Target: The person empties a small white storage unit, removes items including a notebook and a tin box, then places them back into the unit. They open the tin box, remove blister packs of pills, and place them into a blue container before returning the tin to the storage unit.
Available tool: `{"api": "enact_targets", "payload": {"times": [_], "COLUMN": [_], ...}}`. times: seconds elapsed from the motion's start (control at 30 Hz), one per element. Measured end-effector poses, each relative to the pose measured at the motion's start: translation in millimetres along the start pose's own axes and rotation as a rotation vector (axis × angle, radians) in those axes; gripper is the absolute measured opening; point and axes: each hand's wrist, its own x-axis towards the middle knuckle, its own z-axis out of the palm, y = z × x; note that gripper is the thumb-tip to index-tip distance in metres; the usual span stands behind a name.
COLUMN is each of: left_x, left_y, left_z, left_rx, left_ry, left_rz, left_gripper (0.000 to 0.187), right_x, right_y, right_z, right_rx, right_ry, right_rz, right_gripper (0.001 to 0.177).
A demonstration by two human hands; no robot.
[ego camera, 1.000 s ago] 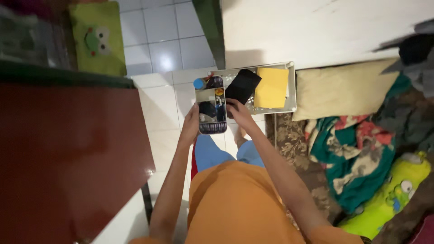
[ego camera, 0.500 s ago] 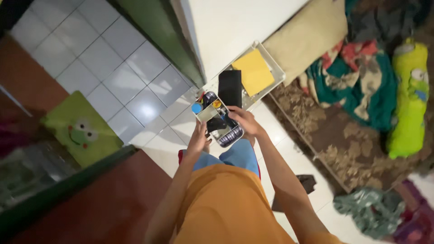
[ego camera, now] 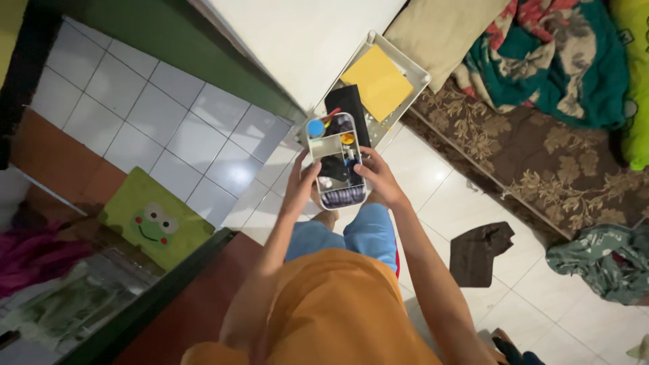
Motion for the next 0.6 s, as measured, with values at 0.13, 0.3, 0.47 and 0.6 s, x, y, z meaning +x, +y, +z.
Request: {"api": "enact_targets", "payload": {"times": [0.13, 0.3, 0.47, 0.6], "left_x": [25, 50, 63, 57], "left_y": [18, 37, 56, 67], "left_z": [-15, -26, -30, -18], "left_rx": [0.227, 0.561, 0.808, 0.845], "left_ry": [-0.079, -0.121, -0.044, 0.057], "left_rz": [-0.034, -0.130, 0.064, -0.028], "left_gripper": [0.050, 0.047, 0.045, 0.043], "right_x": [-17, -17, -4, 10], "right_y": [14, 38, 36, 14], "right_z": [13, 31, 50, 57], "right_rx": [0.056, 0.057, 0.154, 0.197], "right_ry": [0.080, 0.113, 0.201, 0.215], "right_rz": [-0.134, 0.065, 0.018, 0.048], "right_gripper": [0.078, 0.082, 0.091, 0.080]}}
